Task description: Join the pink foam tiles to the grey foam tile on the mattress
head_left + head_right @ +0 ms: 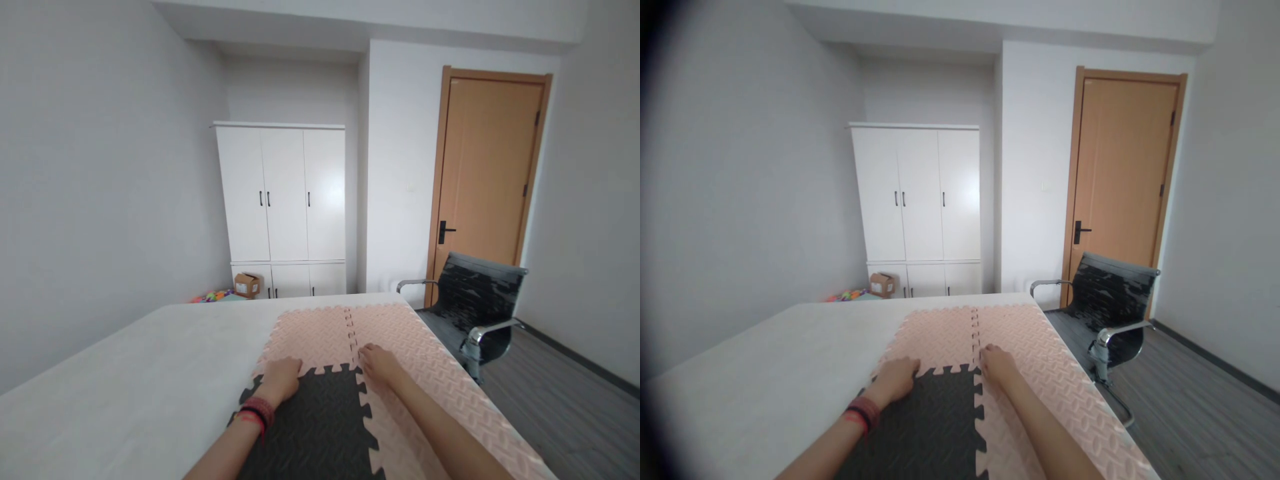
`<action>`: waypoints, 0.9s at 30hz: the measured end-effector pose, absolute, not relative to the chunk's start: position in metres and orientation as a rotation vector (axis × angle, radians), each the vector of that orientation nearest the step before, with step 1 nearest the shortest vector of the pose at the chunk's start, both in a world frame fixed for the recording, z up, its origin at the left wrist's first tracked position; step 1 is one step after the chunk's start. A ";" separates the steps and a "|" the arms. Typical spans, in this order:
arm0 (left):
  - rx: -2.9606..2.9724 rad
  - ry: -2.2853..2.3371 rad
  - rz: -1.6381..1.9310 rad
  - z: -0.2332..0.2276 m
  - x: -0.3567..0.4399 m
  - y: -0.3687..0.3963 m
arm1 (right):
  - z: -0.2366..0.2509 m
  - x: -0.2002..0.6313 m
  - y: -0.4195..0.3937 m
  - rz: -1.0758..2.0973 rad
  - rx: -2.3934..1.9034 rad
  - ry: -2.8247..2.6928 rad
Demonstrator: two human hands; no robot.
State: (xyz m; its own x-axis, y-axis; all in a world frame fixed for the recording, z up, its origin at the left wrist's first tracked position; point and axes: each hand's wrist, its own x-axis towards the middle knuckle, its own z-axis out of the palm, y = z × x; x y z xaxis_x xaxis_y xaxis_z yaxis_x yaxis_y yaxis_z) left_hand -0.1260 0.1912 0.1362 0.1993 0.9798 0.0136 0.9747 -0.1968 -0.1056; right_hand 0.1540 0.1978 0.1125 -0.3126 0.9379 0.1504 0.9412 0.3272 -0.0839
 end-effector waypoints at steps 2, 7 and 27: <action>-2.243 -2.030 -0.013 0.139 -0.148 0.202 | 0.112 0.193 0.195 -0.039 -1.780 -2.296; -1.998 -2.314 -0.196 0.131 -0.207 0.245 | 0.100 0.299 0.203 0.006 -2.080 -1.906; -1.783 -2.578 -0.359 0.083 -0.195 0.309 | 0.049 0.348 0.250 -0.059 -2.400 -1.464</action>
